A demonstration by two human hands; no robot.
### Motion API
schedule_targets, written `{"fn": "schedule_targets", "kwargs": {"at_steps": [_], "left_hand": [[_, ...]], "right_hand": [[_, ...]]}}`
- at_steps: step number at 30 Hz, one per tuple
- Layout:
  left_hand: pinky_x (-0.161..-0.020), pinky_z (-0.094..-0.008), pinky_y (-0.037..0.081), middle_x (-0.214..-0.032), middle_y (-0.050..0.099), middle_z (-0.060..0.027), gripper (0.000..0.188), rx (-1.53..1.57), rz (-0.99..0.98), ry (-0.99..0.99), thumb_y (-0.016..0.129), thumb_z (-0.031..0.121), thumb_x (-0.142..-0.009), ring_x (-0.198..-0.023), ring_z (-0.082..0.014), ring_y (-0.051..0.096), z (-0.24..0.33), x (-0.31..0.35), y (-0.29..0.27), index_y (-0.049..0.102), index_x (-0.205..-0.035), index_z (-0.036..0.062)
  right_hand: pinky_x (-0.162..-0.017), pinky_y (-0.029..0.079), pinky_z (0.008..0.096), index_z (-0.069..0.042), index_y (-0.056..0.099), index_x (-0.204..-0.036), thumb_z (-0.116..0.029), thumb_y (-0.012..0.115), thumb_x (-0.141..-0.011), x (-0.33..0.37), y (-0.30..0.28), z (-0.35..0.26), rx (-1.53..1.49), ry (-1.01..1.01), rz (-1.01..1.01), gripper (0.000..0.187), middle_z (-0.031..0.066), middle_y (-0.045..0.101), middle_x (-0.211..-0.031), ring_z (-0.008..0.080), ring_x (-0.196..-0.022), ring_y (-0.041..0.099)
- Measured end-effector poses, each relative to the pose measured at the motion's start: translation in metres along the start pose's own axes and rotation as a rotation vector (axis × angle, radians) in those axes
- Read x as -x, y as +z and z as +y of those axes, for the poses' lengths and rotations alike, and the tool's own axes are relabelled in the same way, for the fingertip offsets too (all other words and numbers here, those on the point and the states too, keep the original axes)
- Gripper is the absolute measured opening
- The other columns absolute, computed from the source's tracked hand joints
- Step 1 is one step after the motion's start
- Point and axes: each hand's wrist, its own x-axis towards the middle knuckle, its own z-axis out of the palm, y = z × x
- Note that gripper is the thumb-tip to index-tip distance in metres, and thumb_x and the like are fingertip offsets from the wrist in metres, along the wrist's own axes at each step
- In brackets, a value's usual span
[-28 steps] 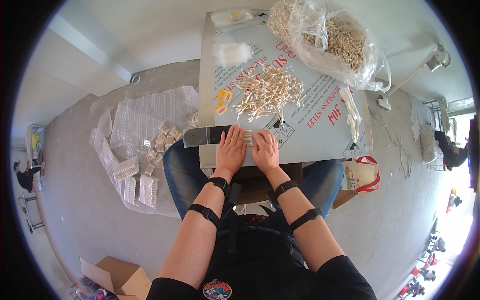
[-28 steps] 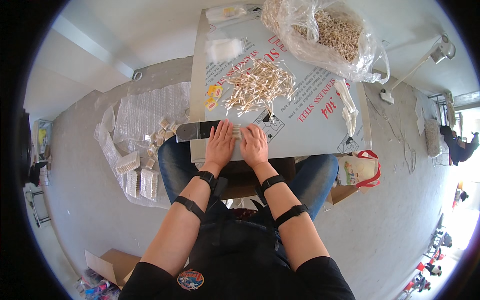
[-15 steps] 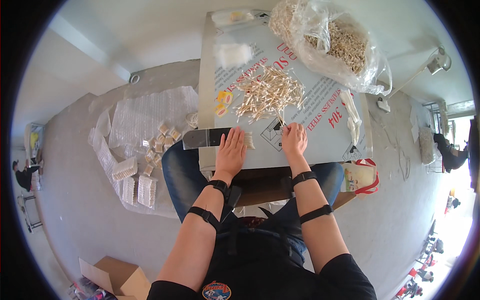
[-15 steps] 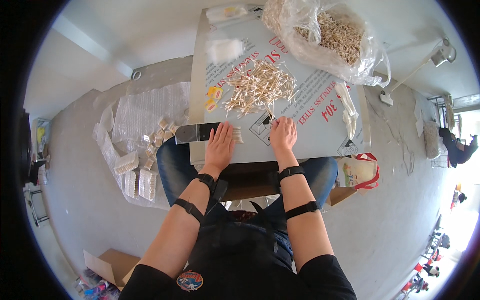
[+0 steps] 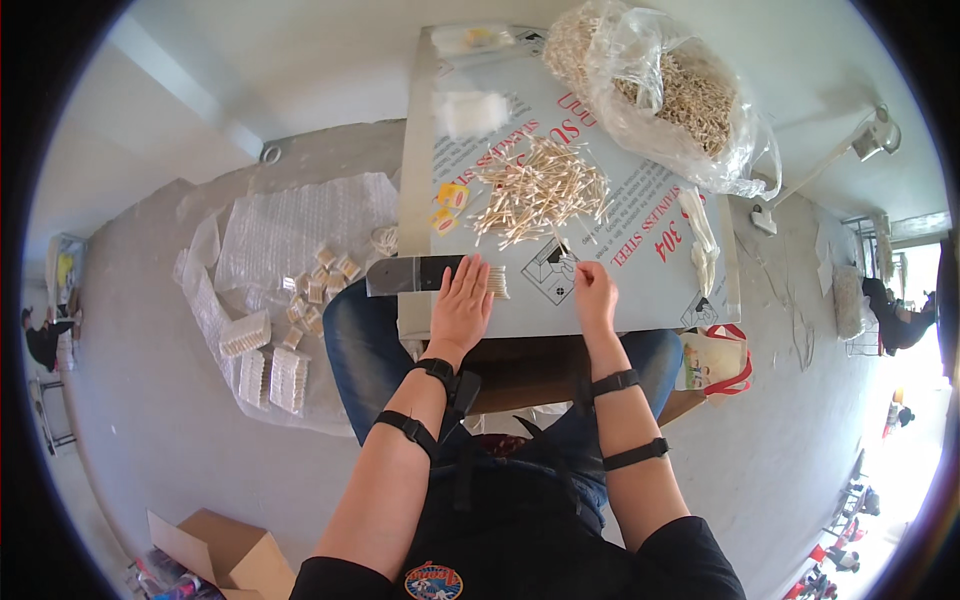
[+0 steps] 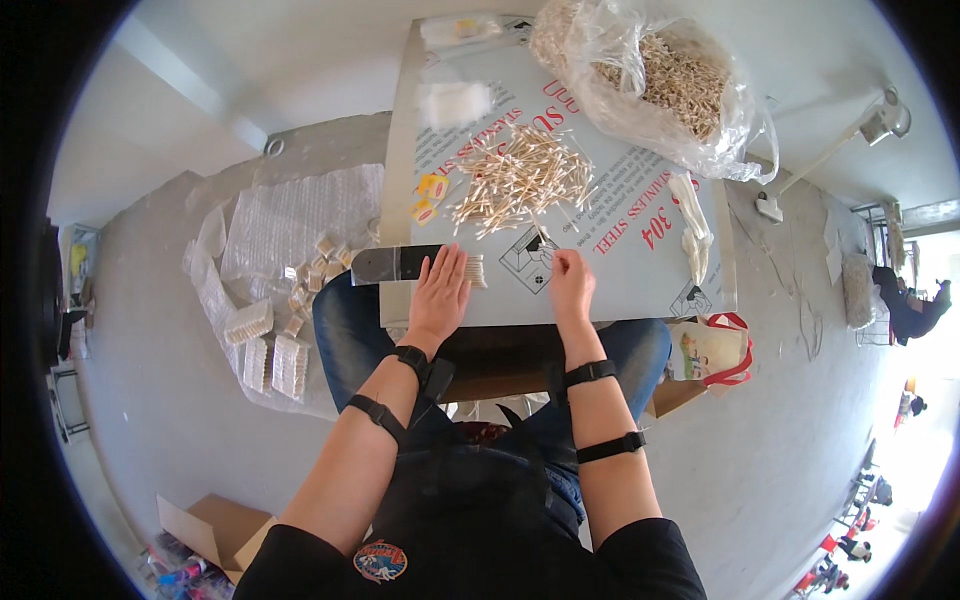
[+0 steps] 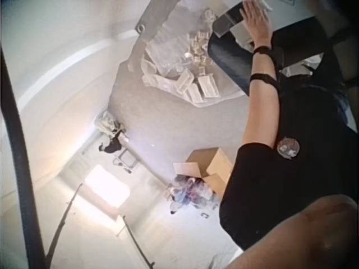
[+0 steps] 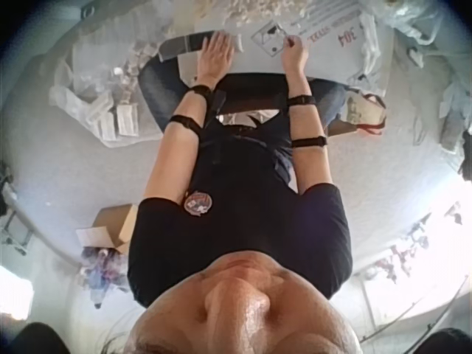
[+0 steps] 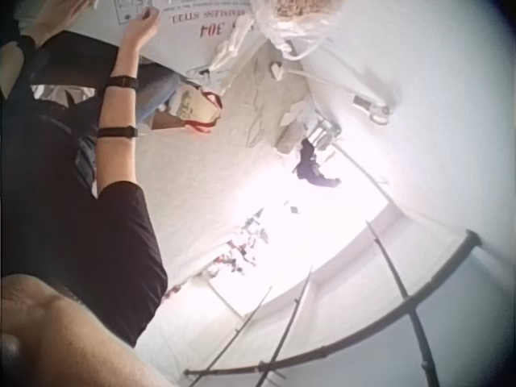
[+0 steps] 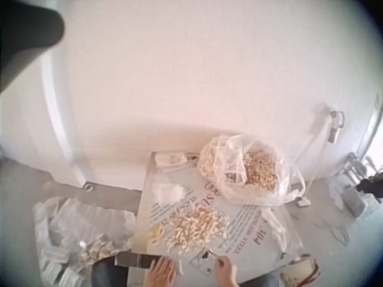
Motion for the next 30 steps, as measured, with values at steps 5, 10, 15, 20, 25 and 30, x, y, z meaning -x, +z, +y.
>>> {"fn": "schedule_targets", "kwargs": {"at_steps": [5,10,15,20,25,30], "left_hand": [[-0.118,-0.0432,0.022,-0.154,0.034,-0.0098,0.054,-0.004,-0.027,-0.003,0.048,0.028,-0.097,-0.142,-0.0245,0.031,0.003,-0.002,-0.005,0.038,-0.146,0.0066],[-0.117,-0.0438,0.022,-0.155,0.033,-0.0107,0.054,0.034,-0.042,-0.017,0.048,0.027,-0.097,-0.142,-0.0251,0.031,0.006,-0.003,-0.005,0.038,-0.146,0.0067],[-0.116,-0.0465,0.023,-0.152,0.035,-0.0151,0.053,0.074,0.046,0.012,0.052,0.023,-0.094,-0.141,-0.0304,0.033,0.003,-0.002,-0.004,0.041,-0.144,0.0057],[-0.117,-0.0469,0.022,-0.153,0.034,-0.0139,0.054,0.069,0.018,-0.006,0.051,0.025,-0.094,-0.142,-0.0301,0.030,0.004,-0.003,-0.004,0.041,-0.144,0.0061],[-0.118,-0.0461,0.020,-0.155,0.032,-0.0123,0.054,0.034,-0.052,-0.030,0.048,0.027,-0.096,-0.144,-0.0280,0.027,0.001,-0.002,-0.005,0.039,-0.145,0.0062],[-0.118,-0.0448,0.019,-0.155,0.030,-0.0138,0.054,0.077,-0.039,-0.013,0.042,0.030,-0.099,-0.144,-0.0270,0.027,0.001,-0.003,-0.003,0.037,-0.146,0.0046]], "right_hand": [[-0.078,0.051,0.0409,-0.006,0.067,-0.090,-0.008,0.061,-0.085,0.014,0.039,-0.018,0.106,-0.409,-0.094,0.008,0.0119,0.065,-0.091,0.0315,-0.089,0.063],[-0.080,0.050,0.0426,-0.006,0.067,-0.091,-0.009,0.058,-0.086,0.006,0.067,-0.033,0.217,-0.479,-0.180,0.011,0.0119,0.061,-0.089,0.0323,-0.091,0.061],[-0.083,0.050,0.0418,-0.008,0.068,-0.090,-0.008,0.056,-0.085,0.006,0.072,-0.036,0.231,-0.667,-0.270,0.013,0.0114,0.062,-0.095,0.0325,-0.096,0.059],[-0.096,0.045,0.0424,-0.005,0.063,-0.114,-0.009,0.055,-0.087,0.024,0.067,-0.030,0.197,-0.653,-0.160,0.029,0.0144,0.060,-0.118,0.0327,-0.113,0.055],[-0.114,0.028,0.0466,0.000,0.046,-0.138,-0.016,0.053,-0.091,0.057,0.068,-0.024,0.454,-0.811,-0.188,0.051,0.0175,0.046,-0.144,0.0315,-0.137,0.040],[-0.117,0.021,0.0485,0.000,0.039,-0.143,-0.019,0.050,-0.093,0.060,0.077,-0.024,0.555,-0.755,-0.175,0.056,0.0159,0.037,-0.152,0.0302,-0.142,0.031]]}}
